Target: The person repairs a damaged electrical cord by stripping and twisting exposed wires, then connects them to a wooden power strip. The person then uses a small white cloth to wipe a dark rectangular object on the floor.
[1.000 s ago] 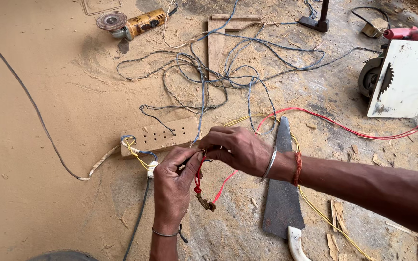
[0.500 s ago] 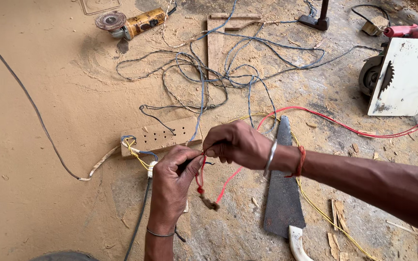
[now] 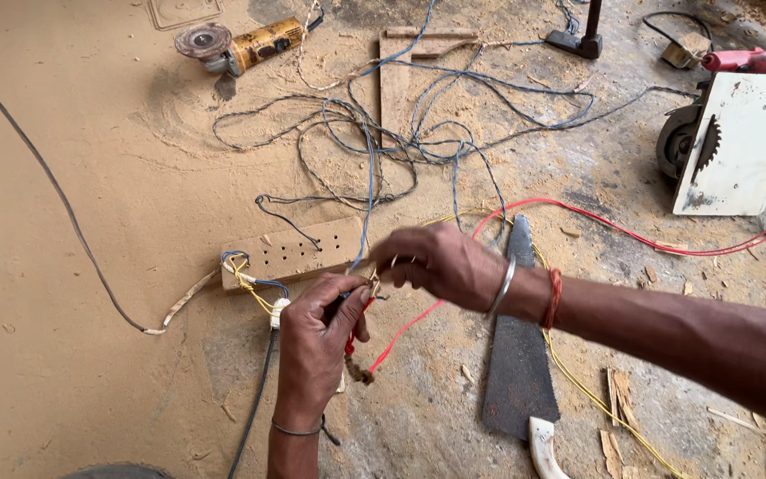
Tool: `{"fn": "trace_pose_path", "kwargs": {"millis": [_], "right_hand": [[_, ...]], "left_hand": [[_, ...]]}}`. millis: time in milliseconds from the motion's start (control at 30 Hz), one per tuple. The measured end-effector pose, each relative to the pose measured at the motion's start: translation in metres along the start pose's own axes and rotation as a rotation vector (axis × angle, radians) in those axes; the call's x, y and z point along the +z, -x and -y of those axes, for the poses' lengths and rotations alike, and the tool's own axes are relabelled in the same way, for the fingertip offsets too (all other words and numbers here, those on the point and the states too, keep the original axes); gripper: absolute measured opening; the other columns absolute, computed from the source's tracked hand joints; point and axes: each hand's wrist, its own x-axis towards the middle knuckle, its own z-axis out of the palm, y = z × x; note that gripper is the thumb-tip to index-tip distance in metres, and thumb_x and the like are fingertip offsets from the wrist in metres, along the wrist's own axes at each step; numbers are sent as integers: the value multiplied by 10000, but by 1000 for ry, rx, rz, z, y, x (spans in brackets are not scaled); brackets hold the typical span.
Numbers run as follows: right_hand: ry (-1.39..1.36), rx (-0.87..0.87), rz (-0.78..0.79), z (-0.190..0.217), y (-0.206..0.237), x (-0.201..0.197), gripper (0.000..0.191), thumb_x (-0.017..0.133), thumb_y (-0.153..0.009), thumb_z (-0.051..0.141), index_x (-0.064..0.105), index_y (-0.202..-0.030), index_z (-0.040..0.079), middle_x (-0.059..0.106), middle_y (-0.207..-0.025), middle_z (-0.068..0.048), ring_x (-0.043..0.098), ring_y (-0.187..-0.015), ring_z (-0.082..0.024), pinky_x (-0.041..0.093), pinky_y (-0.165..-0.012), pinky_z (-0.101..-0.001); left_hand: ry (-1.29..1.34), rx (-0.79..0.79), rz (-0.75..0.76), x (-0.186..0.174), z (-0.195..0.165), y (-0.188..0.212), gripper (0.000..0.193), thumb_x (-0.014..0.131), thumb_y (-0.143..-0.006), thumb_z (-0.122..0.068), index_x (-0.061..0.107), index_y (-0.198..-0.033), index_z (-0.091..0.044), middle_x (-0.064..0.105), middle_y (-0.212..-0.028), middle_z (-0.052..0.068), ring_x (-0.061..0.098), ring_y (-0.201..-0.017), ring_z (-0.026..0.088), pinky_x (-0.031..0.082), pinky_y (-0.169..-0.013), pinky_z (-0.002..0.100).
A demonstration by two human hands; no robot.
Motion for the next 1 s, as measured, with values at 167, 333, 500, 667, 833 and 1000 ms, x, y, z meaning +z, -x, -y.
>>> {"fn": "trace_pose_path", "kwargs": {"millis": [167,333,500,667,833,1000], "right_hand": [[151,-171,-27,11,2,-3,149,661,-980,164,685,-1059,39,707,-960,-105,737,-873,-304,579,-736,-411],[194,-382,-2,7,3,-10,167,674,-961,153,649,-1094,55,689,-1055,-108,730,-926,-303,583,-764,-418],[261,-389,94,5,0,-10,128,680,-940,109,678,-1049,43,680,-937,-97,710,-836,-277,574,-704,-414],[-181,223,77,-1,2,7,149,706,-914,157,746,-921,14,698,-736,-57,668,-609,-170,534,-537,-334],[-1003,757,185,-16,-2,12,201,709,-985,205,737,-914,19,668,-711,-15,610,-587,-99,503,-505,-261],[-609,617,100,-18,-8,10,328,671,-960,347,756,-929,31,726,-723,-13,681,-613,-90,567,-509,-254]], "left_hand": [[152,15,67,-1,7,0,190,698,-964,-147,762,-1055,7,617,-740,11,538,-577,46,447,-506,216],[316,-92,161,-8,9,-1,216,722,-930,-155,756,-1026,36,632,-718,-14,507,-562,54,447,-495,228],[323,-220,191,-9,11,-1,219,733,-921,-158,781,-1023,30,652,-684,7,474,-527,58,397,-468,236],[47,-4,110,-6,17,-3,192,751,-938,-177,802,-1038,-22,637,-716,13,497,-596,33,404,-511,214],[-93,308,10,-2,21,-6,170,735,-955,-182,761,-1047,-42,732,-831,-36,653,-728,-4,536,-605,182],[37,-33,-38,-2,23,-7,183,724,-938,-184,789,-1045,-51,670,-689,-24,495,-565,34,423,-471,219]]}}
